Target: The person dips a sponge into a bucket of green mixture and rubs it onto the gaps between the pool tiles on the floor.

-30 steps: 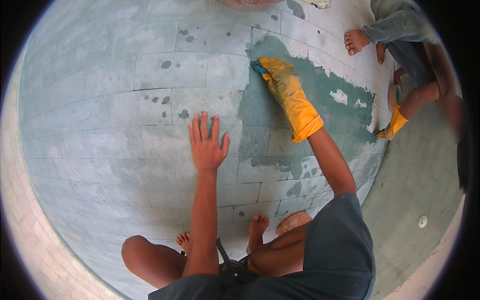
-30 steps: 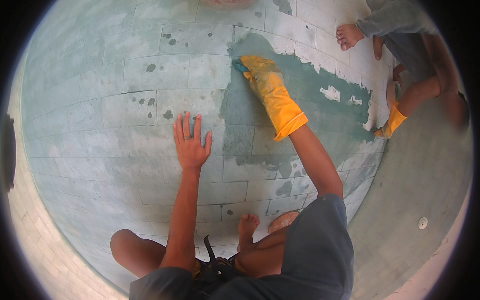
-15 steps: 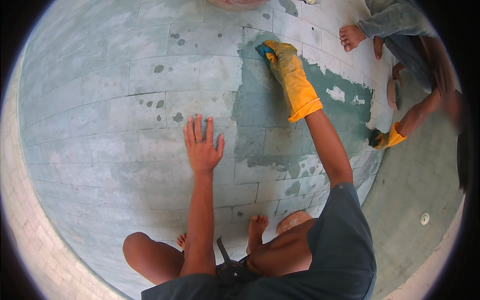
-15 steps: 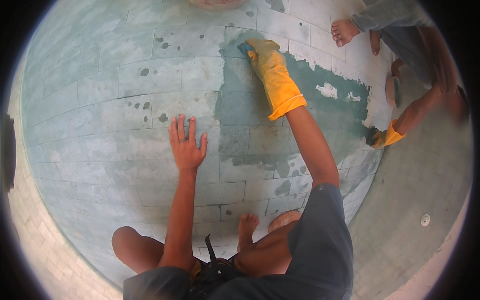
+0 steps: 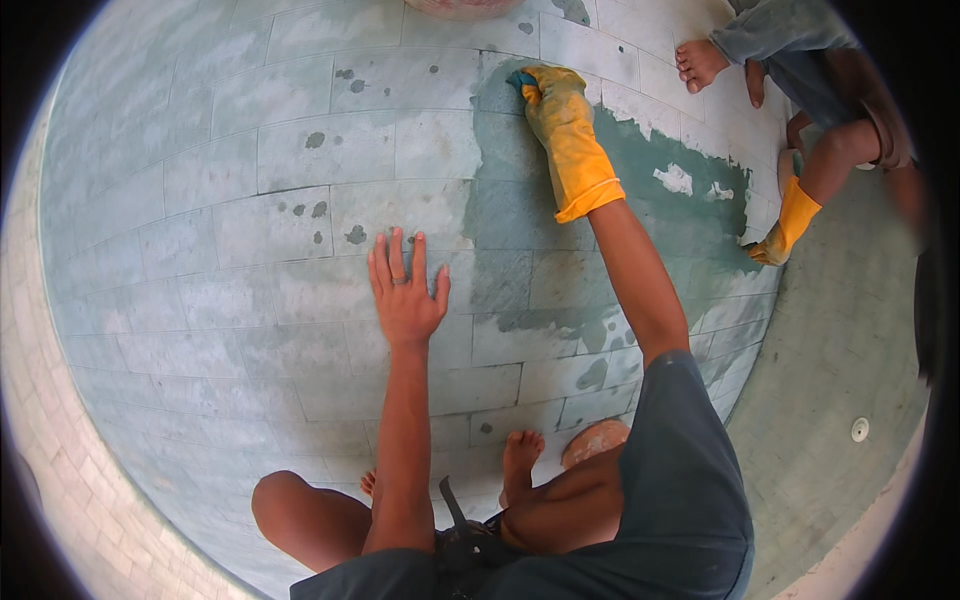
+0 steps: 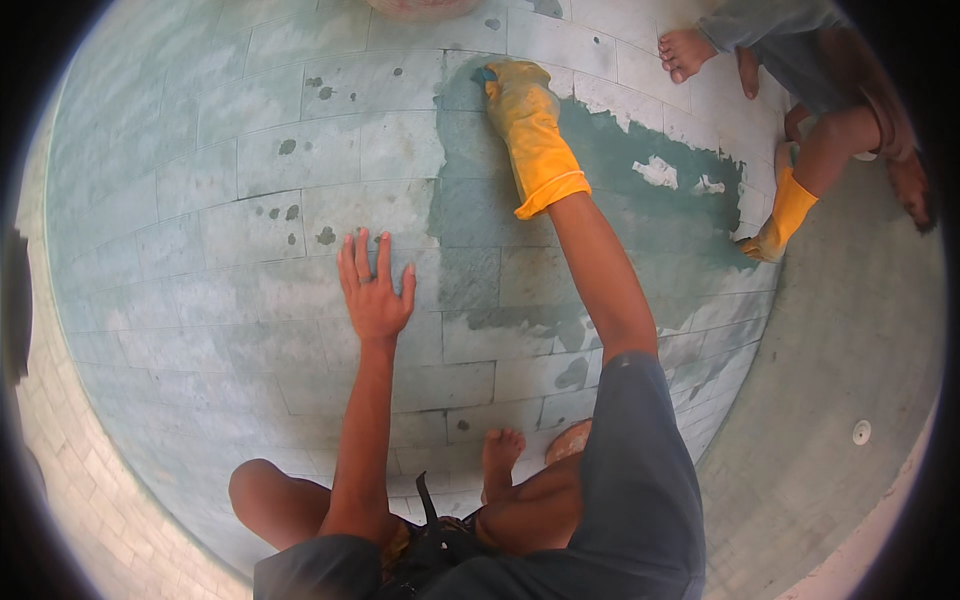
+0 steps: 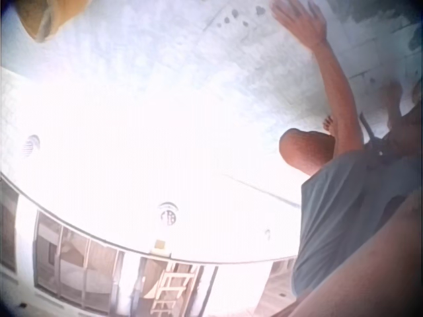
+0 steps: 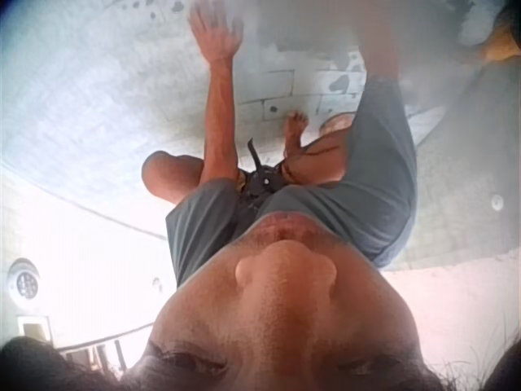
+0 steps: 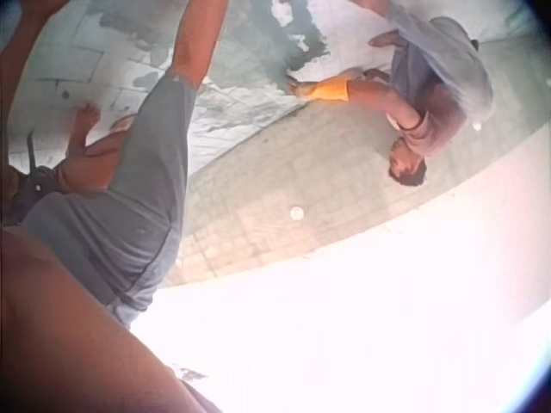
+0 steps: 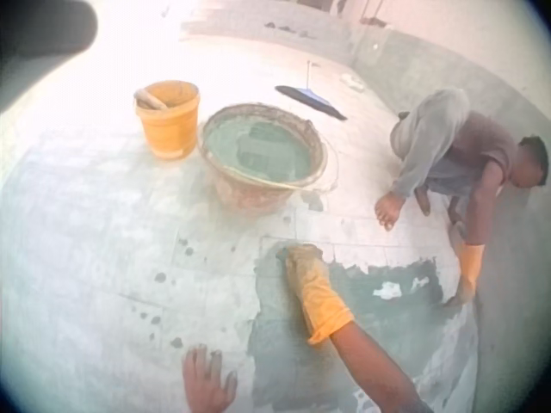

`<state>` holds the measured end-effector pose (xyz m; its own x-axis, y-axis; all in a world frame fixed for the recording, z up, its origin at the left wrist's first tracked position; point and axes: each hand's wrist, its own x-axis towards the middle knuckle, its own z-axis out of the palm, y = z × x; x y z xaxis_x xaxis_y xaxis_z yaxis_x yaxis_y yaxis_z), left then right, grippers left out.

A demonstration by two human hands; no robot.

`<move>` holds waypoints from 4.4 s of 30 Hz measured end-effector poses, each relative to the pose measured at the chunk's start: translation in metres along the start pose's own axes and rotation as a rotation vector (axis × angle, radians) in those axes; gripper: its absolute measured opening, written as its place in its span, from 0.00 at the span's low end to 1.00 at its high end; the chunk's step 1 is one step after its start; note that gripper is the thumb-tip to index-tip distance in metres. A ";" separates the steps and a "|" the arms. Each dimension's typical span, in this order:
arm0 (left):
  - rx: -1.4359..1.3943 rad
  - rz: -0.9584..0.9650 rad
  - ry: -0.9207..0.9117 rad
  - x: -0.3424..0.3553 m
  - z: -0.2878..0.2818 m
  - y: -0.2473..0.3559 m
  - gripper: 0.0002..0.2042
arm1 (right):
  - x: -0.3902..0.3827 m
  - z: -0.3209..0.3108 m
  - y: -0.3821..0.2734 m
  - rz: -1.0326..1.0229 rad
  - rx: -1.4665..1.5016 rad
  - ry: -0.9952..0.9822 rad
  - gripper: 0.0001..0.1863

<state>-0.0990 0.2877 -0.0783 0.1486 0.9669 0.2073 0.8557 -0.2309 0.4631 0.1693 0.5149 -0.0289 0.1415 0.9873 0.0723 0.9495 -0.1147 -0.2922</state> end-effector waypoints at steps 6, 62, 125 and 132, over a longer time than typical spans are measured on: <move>0.021 -0.023 -0.012 -0.006 -0.002 -0.014 0.29 | -0.080 0.027 -0.024 -0.486 0.171 -0.073 0.15; 0.048 -0.001 -0.022 -0.001 0.002 0.002 0.28 | -0.007 0.014 -0.015 -0.126 0.013 0.098 0.15; 0.028 0.010 -0.053 -0.004 0.001 0.001 0.31 | -0.029 0.003 0.101 0.006 -0.062 0.296 0.14; 0.106 -0.027 -0.067 -0.006 -0.008 -0.012 0.31 | -0.070 -0.003 0.038 -0.273 0.063 -0.079 0.16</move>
<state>-0.1140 0.2839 -0.0780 0.1546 0.9785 0.1367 0.9070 -0.1954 0.3730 0.1961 0.4416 -0.0418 -0.1412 0.9865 0.0825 0.9298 0.1608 -0.3310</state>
